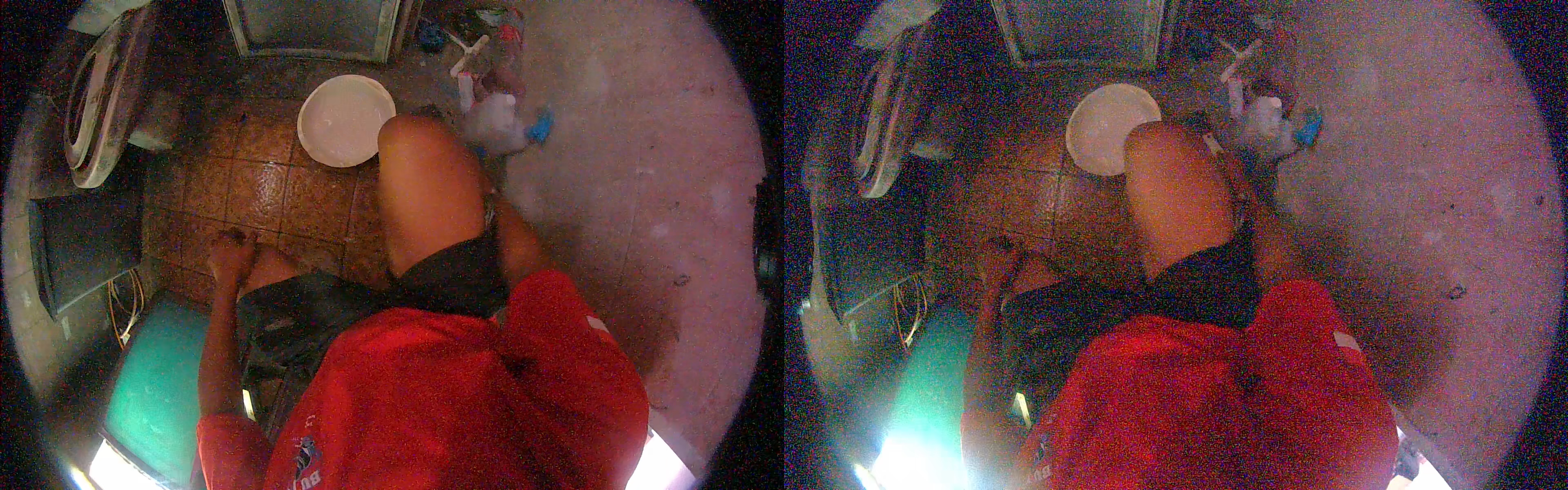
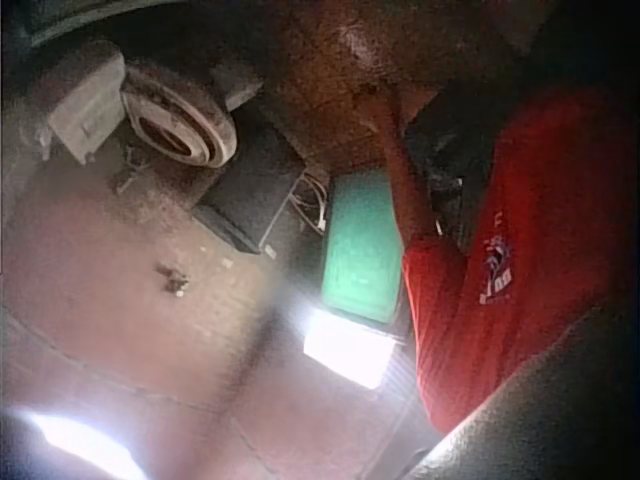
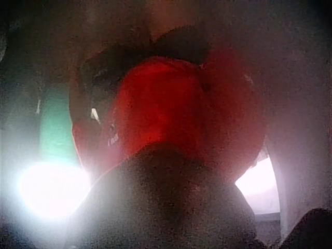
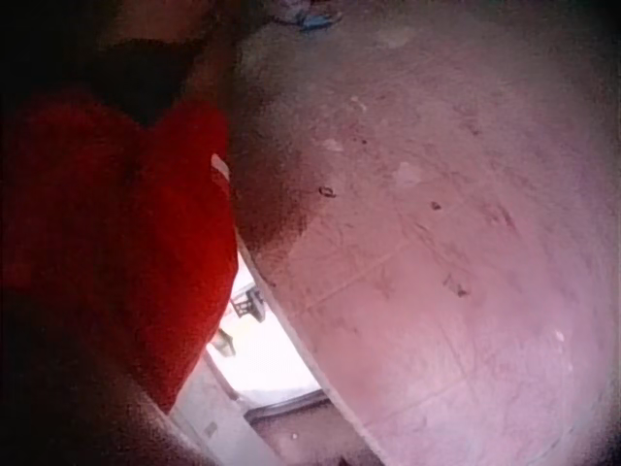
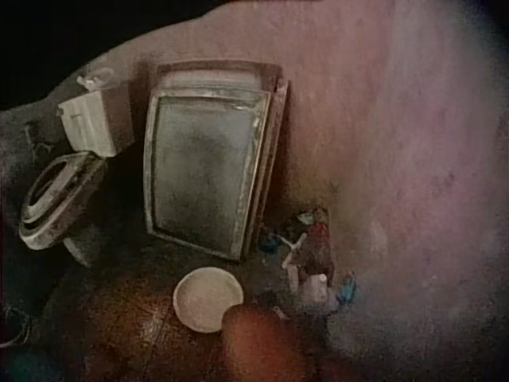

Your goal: The person cleans screen printing frames by applying a liquid from a bowl with a brush and then using a squeegee to wipe the mesh surfaces.

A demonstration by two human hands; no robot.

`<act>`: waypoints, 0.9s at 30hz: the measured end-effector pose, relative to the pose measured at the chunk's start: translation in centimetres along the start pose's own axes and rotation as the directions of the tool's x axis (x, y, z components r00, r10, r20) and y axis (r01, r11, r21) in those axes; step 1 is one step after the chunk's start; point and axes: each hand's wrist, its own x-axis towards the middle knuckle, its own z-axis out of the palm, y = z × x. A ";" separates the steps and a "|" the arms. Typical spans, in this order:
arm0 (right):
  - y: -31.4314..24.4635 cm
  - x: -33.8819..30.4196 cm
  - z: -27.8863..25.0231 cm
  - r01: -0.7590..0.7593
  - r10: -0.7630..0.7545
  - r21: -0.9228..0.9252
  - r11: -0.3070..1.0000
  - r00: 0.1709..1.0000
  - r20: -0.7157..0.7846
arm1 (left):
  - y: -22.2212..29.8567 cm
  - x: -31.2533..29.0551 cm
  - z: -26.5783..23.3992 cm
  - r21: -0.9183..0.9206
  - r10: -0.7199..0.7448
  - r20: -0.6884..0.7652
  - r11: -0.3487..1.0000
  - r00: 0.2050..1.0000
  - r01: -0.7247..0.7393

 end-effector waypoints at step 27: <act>-0.8 -2.8 -14.0 -0.164 0.174 -0.134 0.977 0.983 0.060 | 11.5 -3.1 0.1 0.105 -0.049 0.139 0.994 0.989 0.034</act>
